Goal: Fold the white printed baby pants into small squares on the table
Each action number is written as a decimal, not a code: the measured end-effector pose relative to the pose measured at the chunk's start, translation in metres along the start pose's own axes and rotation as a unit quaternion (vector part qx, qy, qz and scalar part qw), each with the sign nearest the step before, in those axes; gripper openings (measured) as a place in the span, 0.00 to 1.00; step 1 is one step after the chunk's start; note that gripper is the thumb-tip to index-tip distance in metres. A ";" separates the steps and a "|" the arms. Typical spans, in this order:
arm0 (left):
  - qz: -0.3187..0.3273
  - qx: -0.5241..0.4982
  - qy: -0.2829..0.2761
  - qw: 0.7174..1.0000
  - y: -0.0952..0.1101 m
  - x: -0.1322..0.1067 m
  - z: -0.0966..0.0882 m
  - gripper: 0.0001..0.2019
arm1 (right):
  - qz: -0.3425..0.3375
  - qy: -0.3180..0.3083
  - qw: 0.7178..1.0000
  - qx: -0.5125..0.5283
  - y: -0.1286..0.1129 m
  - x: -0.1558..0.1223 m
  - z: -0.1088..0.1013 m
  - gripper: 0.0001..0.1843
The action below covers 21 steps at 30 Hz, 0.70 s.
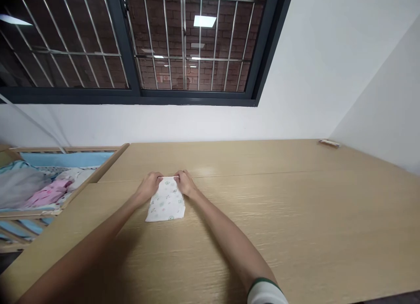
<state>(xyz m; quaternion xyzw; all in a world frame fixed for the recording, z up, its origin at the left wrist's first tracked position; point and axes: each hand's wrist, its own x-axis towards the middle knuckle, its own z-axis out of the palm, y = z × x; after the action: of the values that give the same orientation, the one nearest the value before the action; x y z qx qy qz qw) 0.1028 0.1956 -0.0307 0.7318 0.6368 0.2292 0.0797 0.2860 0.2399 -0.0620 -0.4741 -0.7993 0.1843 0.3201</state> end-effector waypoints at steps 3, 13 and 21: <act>0.007 0.043 0.010 0.999 0.007 -0.009 0.005 0.14 | 0.006 -0.003 1.000 -0.012 0.002 -0.001 0.001 0.08; 0.165 0.187 -0.074 0.966 0.045 -0.144 0.032 0.20 | -0.268 -0.262 0.927 0.032 -0.068 -0.060 -0.018 0.26; 0.177 0.208 0.012 0.962 0.029 -0.158 0.056 0.29 | -0.223 -0.337 0.914 -0.034 -0.038 -0.052 0.010 0.31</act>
<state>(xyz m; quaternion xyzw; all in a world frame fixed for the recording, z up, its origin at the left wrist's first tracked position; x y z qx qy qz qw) 0.1398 0.0469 -0.1054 0.8305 0.5317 0.1108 -0.1238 0.2733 0.1766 -0.0640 -0.2041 -0.9505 0.2294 0.0483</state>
